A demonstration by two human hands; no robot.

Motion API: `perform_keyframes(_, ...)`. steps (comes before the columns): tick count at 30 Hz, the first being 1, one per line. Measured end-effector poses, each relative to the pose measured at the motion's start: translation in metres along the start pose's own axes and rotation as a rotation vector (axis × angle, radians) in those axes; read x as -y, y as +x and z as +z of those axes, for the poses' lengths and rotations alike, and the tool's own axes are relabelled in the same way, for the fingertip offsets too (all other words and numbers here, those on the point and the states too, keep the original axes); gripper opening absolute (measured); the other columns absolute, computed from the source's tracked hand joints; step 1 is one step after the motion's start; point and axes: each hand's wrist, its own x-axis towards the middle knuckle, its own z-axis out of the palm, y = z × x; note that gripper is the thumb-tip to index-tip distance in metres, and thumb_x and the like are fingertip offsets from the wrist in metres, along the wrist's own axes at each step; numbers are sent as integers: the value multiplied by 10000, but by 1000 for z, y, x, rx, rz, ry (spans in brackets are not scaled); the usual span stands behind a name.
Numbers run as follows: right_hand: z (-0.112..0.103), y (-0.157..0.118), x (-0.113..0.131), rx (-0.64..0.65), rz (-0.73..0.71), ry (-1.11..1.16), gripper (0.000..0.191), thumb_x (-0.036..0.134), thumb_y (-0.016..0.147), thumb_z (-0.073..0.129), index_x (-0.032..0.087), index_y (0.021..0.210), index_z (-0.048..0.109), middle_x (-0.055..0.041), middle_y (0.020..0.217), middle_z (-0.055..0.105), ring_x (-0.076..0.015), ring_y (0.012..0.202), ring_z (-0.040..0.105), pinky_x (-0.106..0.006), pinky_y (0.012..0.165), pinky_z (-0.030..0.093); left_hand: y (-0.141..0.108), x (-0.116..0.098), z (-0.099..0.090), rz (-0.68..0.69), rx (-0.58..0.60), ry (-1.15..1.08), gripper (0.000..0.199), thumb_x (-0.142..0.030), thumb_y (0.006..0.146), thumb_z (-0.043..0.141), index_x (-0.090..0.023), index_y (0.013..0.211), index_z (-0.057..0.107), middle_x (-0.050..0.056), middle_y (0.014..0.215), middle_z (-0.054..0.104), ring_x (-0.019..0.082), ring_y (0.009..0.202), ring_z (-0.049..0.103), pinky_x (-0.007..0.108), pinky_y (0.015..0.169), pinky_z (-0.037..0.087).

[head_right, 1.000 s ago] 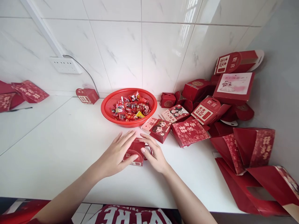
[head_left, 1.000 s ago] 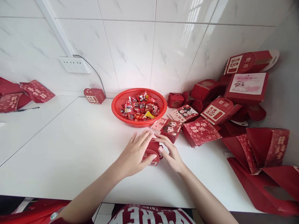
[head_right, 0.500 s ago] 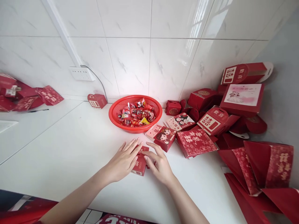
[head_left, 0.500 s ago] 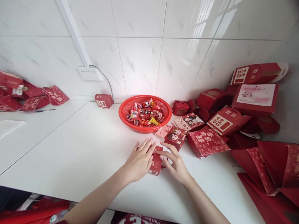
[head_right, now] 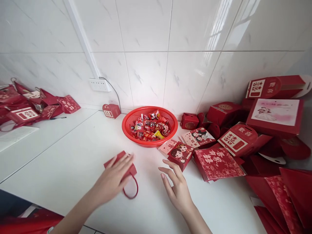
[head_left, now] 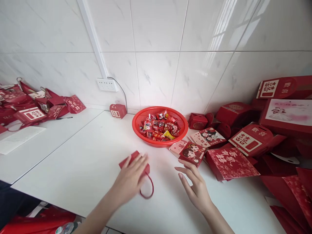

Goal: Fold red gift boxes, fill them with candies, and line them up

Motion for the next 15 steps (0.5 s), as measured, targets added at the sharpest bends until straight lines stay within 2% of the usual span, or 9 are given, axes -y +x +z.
perform_keyframes(3,0,-1,0,-6,-12,-4,241,251,965,520,289,1157,662,-100,1319,556,-278,1207,568,-436,934,540,13,45,-9,-182,-139,-11,724,-426,953,497,-214,1572,188,128,1581,331,320,1459,307,565,1194,200)
perform_keyframes(5,-1,-1,0,-12,-11,-2,245,250,964,522,286,1161,662,-104,1321,554,-282,1202,572,-440,929,545,18,71,-27,-326,-331,-57,685,-436,967,471,-210,1560,212,130,1582,328,300,1464,300,543,1207,188)
perform_keyframes(7,-2,-1,-1,-12,-1,6,249,250,963,522,286,1166,662,-106,1324,553,-286,1207,569,-451,934,547,17,91,-47,-459,-561,-83,592,-416,985,434,-220,1526,294,115,1545,390,269,1436,355,475,1196,265)
perform_keyframes(9,-3,-1,-1,-15,10,16,251,249,963,519,287,1166,662,-108,1323,554,-291,1212,564,-465,939,547,13,102,-62,-557,-684,-95,539,-413,993,410,-235,1498,342,97,1493,456,251,1389,422,431,1166,335)
perform_keyframes(11,-4,-2,-2,-18,13,18,251,247,961,521,286,1165,662,-109,1317,557,-292,1205,568,-473,940,549,9,106,-64,-607,-651,-84,556,-443,987,407,-236,1499,338,99,1480,470,262,1377,435,439,1151,356)
perform_keyframes(15,-5,-4,-4,5,15,12,261,238,955,525,289,1170,662,-107,1316,561,-292,1189,584,-471,930,561,8,97,-38,-630,-352,103,772,-597,882,527,-247,1532,301,134,1602,272,387,1474,219,632,1150,231)
